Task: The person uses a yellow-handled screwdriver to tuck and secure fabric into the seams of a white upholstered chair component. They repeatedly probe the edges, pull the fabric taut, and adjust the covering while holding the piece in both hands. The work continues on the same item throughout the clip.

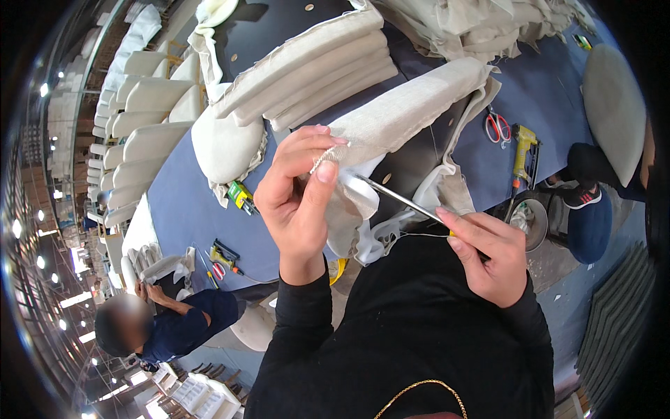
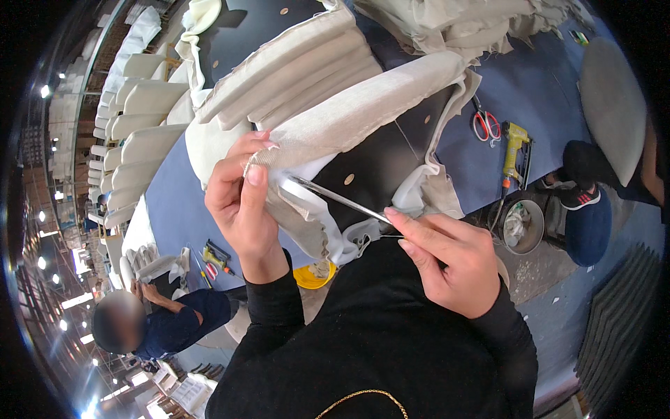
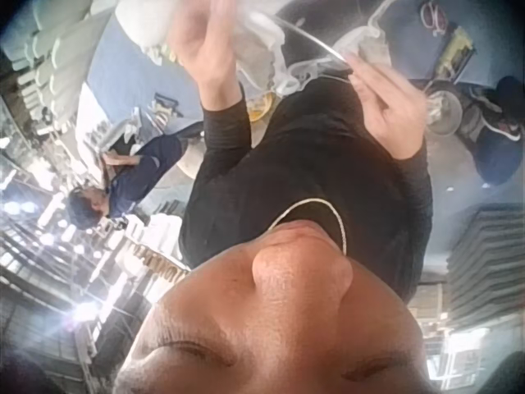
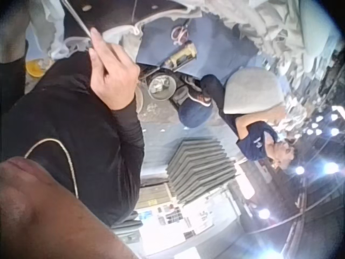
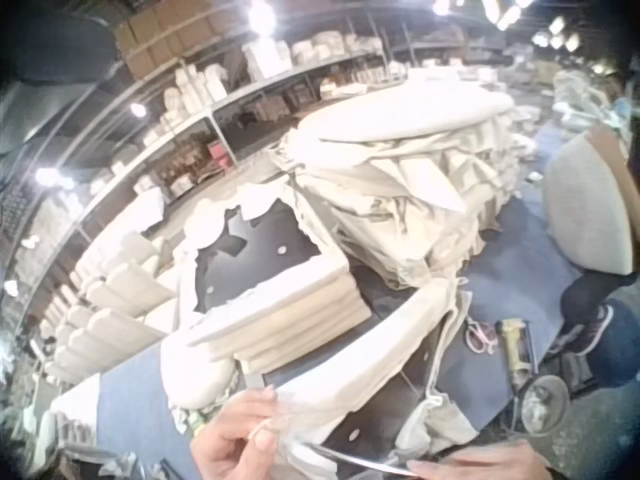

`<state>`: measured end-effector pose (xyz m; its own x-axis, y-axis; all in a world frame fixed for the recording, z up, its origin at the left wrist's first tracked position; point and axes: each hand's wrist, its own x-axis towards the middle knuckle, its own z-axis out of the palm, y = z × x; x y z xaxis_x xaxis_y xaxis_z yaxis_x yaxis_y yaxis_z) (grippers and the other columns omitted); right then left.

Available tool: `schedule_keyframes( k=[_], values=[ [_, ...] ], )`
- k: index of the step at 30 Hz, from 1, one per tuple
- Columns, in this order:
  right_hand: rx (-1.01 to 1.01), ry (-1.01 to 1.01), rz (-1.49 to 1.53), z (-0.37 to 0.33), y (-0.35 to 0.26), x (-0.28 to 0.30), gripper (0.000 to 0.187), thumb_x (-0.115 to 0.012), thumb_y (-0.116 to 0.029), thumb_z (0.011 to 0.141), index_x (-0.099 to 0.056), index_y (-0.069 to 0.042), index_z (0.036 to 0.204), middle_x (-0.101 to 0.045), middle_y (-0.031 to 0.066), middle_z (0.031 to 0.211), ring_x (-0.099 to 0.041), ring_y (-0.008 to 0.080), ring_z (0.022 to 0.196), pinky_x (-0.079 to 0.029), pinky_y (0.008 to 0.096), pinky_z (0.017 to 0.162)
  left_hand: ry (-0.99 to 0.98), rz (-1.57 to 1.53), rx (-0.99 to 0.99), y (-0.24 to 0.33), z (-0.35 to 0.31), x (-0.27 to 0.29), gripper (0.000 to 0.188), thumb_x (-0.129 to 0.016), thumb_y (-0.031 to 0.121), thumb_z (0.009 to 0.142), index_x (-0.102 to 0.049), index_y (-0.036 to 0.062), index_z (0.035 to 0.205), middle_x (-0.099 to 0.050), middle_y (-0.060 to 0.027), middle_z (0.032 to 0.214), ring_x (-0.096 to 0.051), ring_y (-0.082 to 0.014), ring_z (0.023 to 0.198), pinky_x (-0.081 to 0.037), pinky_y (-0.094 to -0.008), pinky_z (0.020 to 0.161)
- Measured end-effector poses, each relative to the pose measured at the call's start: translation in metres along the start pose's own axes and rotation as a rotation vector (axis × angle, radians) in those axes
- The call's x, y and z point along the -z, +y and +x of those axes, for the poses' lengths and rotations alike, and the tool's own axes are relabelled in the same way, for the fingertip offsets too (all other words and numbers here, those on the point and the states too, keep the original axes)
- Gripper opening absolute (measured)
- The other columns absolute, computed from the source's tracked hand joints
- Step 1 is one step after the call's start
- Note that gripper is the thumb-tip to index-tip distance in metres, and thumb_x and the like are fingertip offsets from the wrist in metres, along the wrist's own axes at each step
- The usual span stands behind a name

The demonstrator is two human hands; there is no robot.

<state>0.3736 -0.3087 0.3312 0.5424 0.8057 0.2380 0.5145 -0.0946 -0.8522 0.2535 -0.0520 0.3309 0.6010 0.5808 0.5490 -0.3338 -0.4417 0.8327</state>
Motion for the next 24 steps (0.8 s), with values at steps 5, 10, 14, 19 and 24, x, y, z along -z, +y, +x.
schedule_keyframes(
  k=[5,10,14,19,24],
  values=[
    [0.018,0.015,0.05,0.003,0.004,-0.006,0.041,-0.074,0.001,0.092,-0.077,-0.007,0.133,-0.071,0.0117,0.087,-0.063,0.0228,0.063,-0.05,0.0312,0.06,-0.088,0.046,-0.081,0.001,-0.001,0.003,0.009,-0.076,0.009,0.091,-0.075,0.0011,0.095,-0.081,-0.0145,0.104,-0.064,-0.0331,0.122,-0.046,-0.0506,0.113],
    [0.017,0.045,0.097,0.005,0.006,-0.015,0.04,-0.073,0.001,0.092,-0.077,-0.006,0.132,-0.072,0.0129,0.088,-0.063,0.023,0.063,-0.05,0.0306,0.06,-0.16,0.077,-0.13,0.004,0.0,0.004,0.012,-0.08,0.014,0.086,-0.08,0.0042,0.093,-0.082,-0.0112,0.102,-0.065,-0.0349,0.121,-0.044,-0.0536,0.115],
    [0.006,0.022,0.087,0.004,0.005,-0.006,0.039,-0.074,0.001,0.091,-0.078,-0.005,0.129,-0.074,0.0142,0.089,-0.066,0.0231,0.065,-0.051,0.0307,0.061,-0.216,0.103,-0.126,0.009,-0.001,0.008,0.014,-0.082,0.014,0.081,-0.082,0.0048,0.091,-0.083,-0.0094,0.103,-0.066,-0.0356,0.119,-0.045,-0.0553,0.114],
    [-0.024,-0.075,0.012,-0.003,0.0,0.025,0.035,-0.075,-0.005,0.09,-0.08,-0.005,0.125,-0.076,0.0149,0.088,-0.068,0.0233,0.065,-0.051,0.03,0.06,-0.318,0.173,-0.195,0.02,-0.007,0.002,0.019,-0.078,0.023,0.083,-0.082,0.005,0.086,-0.08,-0.0099,0.097,-0.065,-0.0383,0.119,-0.046,-0.0615,0.112],
    [-0.042,-0.11,-0.003,-0.003,-0.009,0.041,0.037,-0.076,-0.005,0.087,-0.081,-0.007,0.123,-0.075,0.0142,0.086,-0.066,0.0226,0.061,-0.05,0.0307,0.058,-0.361,0.138,-0.233,0.019,-0.01,0.003,0.024,-0.079,0.026,0.081,-0.084,0.0068,0.093,-0.077,-0.0157,0.119,-0.064,-0.0393,0.126,-0.046,-0.0553,0.114]
  ],
)
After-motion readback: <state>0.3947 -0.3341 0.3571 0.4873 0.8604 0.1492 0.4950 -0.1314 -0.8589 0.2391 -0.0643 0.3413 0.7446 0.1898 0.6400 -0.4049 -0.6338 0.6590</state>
